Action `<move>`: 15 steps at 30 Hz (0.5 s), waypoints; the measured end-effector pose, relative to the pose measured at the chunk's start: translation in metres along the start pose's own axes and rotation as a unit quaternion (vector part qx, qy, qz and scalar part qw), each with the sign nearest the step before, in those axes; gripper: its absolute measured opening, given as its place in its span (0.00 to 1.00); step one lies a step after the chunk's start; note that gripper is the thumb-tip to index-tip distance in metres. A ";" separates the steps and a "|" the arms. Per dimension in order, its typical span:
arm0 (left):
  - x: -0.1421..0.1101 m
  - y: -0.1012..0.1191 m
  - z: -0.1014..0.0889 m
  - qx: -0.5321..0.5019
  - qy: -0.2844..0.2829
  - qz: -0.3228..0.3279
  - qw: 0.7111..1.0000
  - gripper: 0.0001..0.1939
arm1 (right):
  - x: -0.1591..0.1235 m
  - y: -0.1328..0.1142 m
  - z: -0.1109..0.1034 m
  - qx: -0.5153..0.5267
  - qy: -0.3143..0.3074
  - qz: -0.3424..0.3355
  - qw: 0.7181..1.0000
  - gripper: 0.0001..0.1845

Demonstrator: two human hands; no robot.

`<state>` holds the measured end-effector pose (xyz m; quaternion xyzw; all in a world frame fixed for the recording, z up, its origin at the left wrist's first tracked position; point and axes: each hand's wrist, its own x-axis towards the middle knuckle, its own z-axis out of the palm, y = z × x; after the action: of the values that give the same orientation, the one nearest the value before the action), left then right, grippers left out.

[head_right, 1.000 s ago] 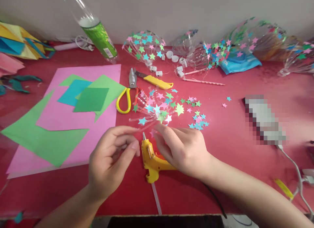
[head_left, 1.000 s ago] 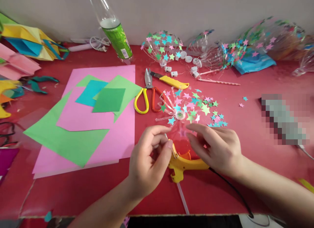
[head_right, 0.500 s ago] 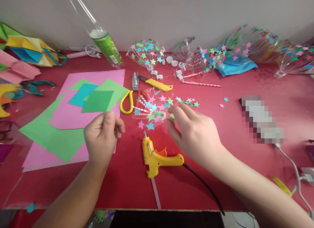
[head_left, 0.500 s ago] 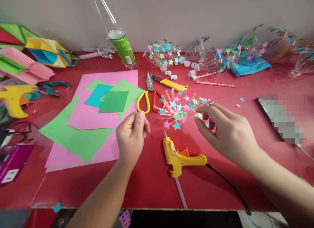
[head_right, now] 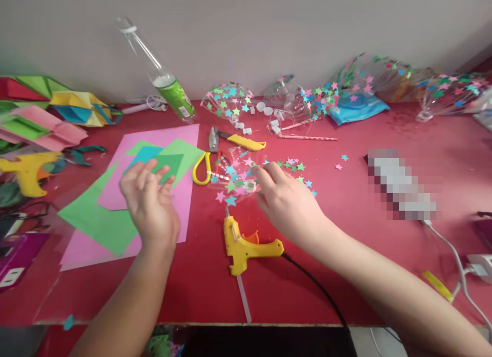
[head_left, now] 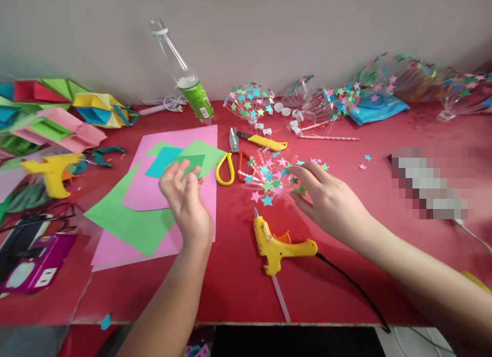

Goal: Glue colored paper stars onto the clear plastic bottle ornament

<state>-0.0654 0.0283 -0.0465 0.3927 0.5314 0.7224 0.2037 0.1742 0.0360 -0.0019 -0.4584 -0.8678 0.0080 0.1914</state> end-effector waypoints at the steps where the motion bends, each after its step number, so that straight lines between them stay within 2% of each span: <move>1: -0.001 -0.001 0.001 -0.009 -0.032 -0.030 0.999 0.16 | 0.001 0.002 0.000 0.009 0.002 -0.003 1.000 0.18; 4: -0.007 -0.003 0.007 -0.034 -0.158 -0.119 0.980 0.20 | 0.004 0.008 0.000 0.050 0.013 -0.015 0.999 0.19; 6: -0.012 -0.004 0.010 -0.039 -0.206 -0.145 0.967 0.22 | 0.006 0.012 -0.004 0.062 0.036 -0.012 0.997 0.19; 10: -0.019 -0.006 0.012 -0.025 -0.238 -0.162 0.957 0.22 | 0.006 0.016 -0.018 0.039 0.073 0.056 0.995 0.17; 13: -0.020 -0.006 0.011 -0.015 -0.247 -0.172 0.954 0.23 | 0.005 0.014 -0.026 0.065 0.029 0.113 0.991 0.17; 15: -0.020 -0.006 0.011 -0.014 -0.245 -0.178 0.953 0.24 | 0.005 0.012 -0.026 0.107 -0.006 0.119 0.987 0.21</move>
<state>-0.0450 0.0229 -0.0581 0.4539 0.5162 0.5633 0.4585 0.1897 0.0427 0.0215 -0.5350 -0.8026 0.1266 0.2316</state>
